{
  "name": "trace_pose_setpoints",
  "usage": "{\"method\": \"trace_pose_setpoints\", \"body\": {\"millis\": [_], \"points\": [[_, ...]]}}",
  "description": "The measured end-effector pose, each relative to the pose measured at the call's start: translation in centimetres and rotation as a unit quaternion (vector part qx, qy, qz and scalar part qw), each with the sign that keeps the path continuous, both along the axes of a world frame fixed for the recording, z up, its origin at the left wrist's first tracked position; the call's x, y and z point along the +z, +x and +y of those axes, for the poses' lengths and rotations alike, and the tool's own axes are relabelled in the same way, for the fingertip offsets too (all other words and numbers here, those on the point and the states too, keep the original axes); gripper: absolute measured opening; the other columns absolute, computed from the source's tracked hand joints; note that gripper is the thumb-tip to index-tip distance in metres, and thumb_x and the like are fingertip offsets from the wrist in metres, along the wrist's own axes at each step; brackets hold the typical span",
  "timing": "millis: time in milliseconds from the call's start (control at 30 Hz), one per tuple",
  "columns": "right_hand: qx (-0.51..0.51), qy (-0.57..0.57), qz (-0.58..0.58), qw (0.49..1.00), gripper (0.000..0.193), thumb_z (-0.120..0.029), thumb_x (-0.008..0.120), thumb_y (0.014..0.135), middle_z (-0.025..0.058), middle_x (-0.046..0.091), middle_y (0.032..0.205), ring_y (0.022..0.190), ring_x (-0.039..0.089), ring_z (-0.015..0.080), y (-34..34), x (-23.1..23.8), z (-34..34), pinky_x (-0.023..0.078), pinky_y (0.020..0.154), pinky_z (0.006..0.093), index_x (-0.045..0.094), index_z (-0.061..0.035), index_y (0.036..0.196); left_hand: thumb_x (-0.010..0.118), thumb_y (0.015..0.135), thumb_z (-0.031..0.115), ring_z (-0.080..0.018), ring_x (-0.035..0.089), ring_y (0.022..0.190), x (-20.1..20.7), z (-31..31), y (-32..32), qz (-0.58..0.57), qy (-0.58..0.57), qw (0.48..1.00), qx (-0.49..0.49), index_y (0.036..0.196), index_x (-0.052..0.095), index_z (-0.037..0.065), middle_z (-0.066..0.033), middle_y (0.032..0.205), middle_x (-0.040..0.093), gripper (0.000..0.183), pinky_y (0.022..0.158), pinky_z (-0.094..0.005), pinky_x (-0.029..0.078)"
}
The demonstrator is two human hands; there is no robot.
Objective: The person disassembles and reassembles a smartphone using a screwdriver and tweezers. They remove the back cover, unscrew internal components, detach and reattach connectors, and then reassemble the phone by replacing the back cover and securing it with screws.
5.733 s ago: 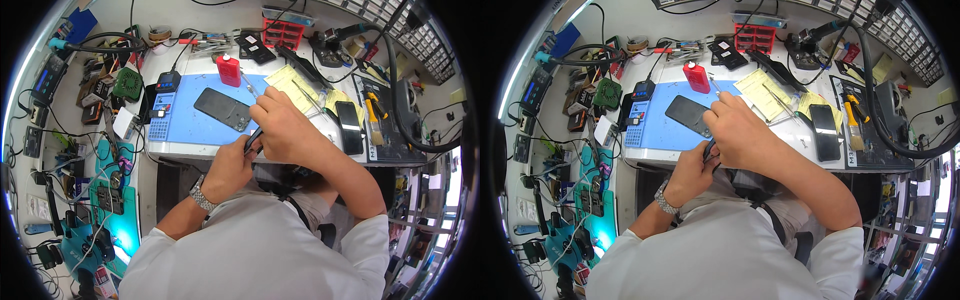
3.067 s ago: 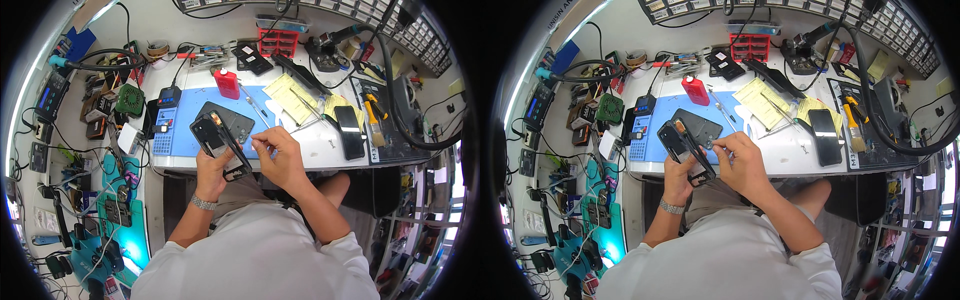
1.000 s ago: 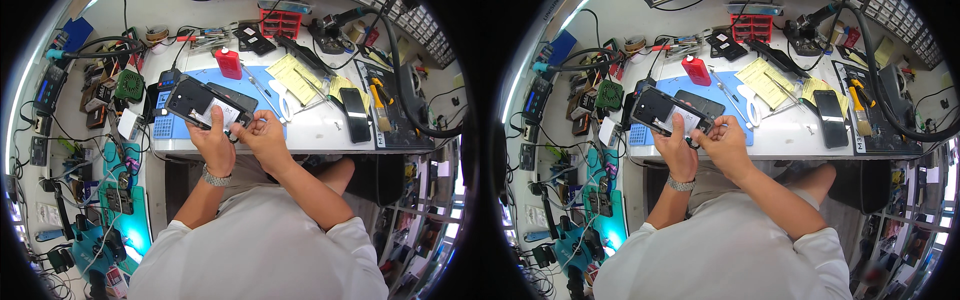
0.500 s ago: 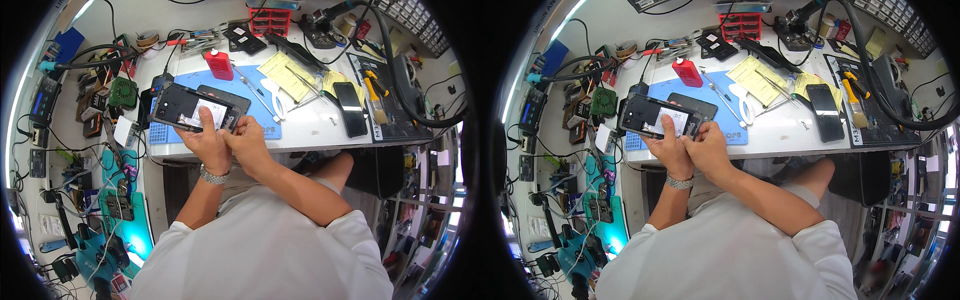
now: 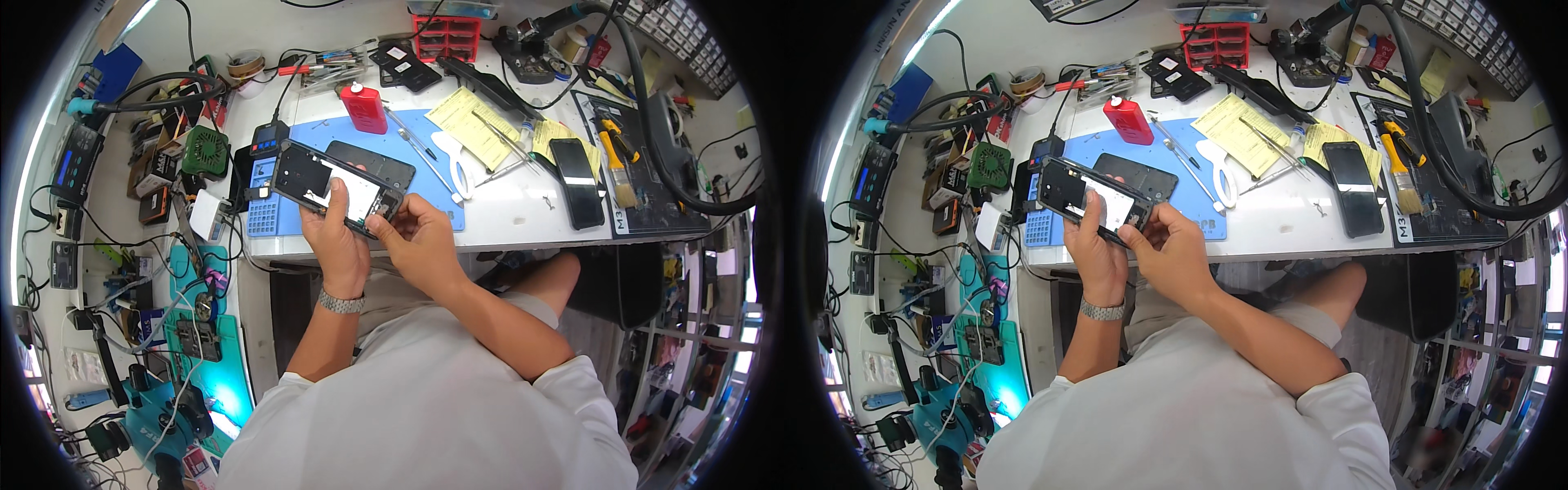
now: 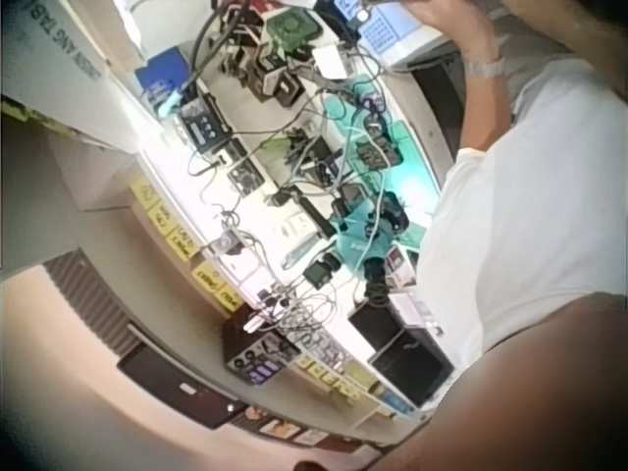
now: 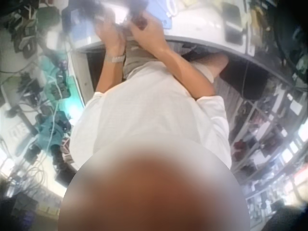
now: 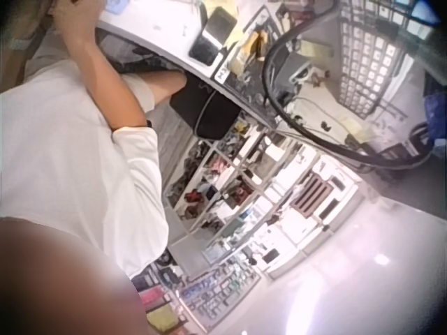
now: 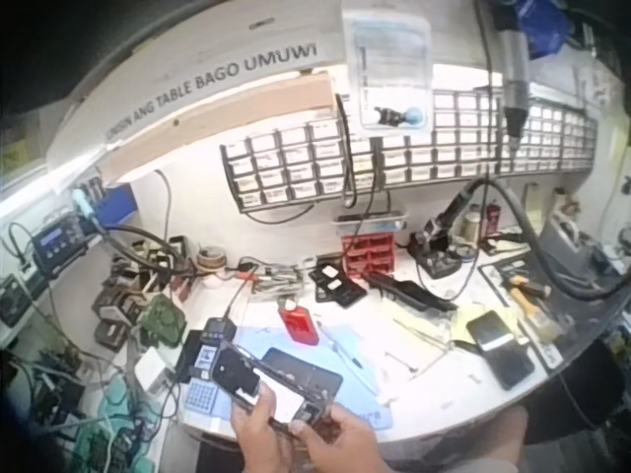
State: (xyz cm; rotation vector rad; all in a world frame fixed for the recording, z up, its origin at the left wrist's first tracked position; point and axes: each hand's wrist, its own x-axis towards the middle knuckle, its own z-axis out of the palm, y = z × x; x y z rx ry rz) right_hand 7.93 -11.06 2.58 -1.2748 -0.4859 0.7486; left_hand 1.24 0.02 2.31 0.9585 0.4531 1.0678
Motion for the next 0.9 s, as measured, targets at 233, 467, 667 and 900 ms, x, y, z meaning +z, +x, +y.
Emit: {"method": "trace_pose_setpoints", "body": {"millis": [233,467,667,900], "points": [[-0.008,0.022,-0.224,0.974,0.02,0.0,0.089,0.087,0.0095,0.068,0.09,0.075,0.069,0.0185,-0.4,-0.5,-1.3,0.057,0.069,0.0314,0.073,0.0016,0.1,0.043,0.119,0.058,-0.0275,0.075,0.118,0.3,-0.5,-1.0,-0.027,-0.083,0.995,-0.058,0.15,0.05,0.0,-0.0209,0.133,0.071,0.066,0.098,-0.0414,0.065],[0.024,0.042,-0.249,0.967,0.022,0.0,0.093,0.086,0.0068,0.072,0.094,0.079,0.07,0.0137,0.2,-0.4,-1.8,0.058,0.073,0.03,0.075,0.0003,0.098,0.041,0.119,0.062,-0.0355,0.073,0.126,-0.4,-0.1,-1.6,-0.04,-0.104,0.987,-0.12,0.154,0.051,0.003,-0.0243,0.14,0.07,0.069,0.108,-0.0492,0.061],[0.029,0.011,-0.202,0.979,0.022,0.002,0.092,0.085,0.0075,0.072,0.094,0.081,0.072,0.015,0.2,-0.2,-1.9,0.058,0.073,0.0304,0.076,0.0002,0.099,0.048,0.121,0.039,-0.0339,0.077,0.12,-0.7,-0.1,-1.4,0.028,-0.078,0.992,-0.099,0.15,0.054,0.002,-0.022,0.134,0.073,0.047,0.102,-0.0476,0.065],[0.08,-0.019,-0.257,0.963,0.016,0.008,0.082,0.089,0.0113,0.074,0.096,0.083,0.074,0.0201,2.2,1.5,-3.0,0.059,0.075,0.0326,0.077,0.002,0.103,0.056,0.117,0.016,-0.0359,0.078,0.119,-0.9,0.0,-1.3,0.012,-0.081,0.993,-0.085,0.146,0.057,0.0,-0.0212,0.132,0.074,0.033,0.102,-0.0485,0.066]]}}
